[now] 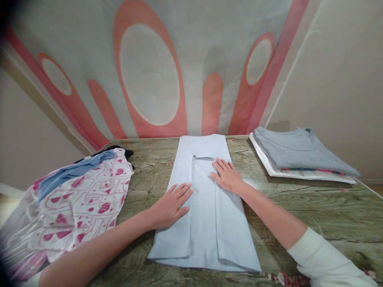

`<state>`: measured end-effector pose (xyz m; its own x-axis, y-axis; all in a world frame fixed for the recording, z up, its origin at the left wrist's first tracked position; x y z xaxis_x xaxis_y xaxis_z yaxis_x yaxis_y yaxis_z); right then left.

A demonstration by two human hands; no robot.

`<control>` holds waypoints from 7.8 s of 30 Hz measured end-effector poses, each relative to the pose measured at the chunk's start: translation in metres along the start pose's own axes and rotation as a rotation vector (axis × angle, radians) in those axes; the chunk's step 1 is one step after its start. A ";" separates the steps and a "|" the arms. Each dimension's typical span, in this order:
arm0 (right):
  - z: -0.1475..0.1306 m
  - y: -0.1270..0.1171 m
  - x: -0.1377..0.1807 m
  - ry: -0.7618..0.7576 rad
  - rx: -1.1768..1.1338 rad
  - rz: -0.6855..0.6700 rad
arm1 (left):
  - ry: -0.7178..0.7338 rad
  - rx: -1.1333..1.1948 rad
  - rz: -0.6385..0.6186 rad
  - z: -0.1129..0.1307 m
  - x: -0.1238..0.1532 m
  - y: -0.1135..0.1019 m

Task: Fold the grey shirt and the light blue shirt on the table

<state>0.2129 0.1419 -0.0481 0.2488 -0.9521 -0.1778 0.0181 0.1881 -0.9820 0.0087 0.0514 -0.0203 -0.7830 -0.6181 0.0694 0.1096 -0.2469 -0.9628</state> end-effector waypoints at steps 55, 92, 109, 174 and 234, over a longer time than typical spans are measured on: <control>-0.022 -0.012 0.057 -0.273 -0.048 -0.059 | -0.032 0.013 0.001 -0.056 -0.001 -0.016; -0.092 -0.057 0.042 -0.453 -0.490 -0.068 | -0.183 0.279 0.159 -0.029 0.051 -0.041; -0.131 -0.050 0.027 -0.624 -0.337 0.229 | -0.270 0.035 0.157 -0.027 0.051 -0.026; -0.134 -0.086 0.035 -0.752 -0.503 0.218 | -0.122 0.031 0.149 -0.122 -0.128 -0.033; 0.023 -0.027 -0.058 -0.115 -0.654 0.024 | 0.172 0.065 0.110 -0.052 -0.140 -0.033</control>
<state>0.2203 0.1979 -0.0097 0.3443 -0.9107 -0.2280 -0.5714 -0.0106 -0.8206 0.0830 0.1850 -0.0116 -0.8563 -0.5093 -0.0862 0.2351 -0.2356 -0.9430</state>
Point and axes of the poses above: each hand's wrist, its own x-axis away from the middle knuckle, its own y-axis out of the palm, z = x × y, the point moved 8 cm from there along -x, towards the middle knuckle, and after that the axes turned 11 degrees about x, right-handed, at the moved point
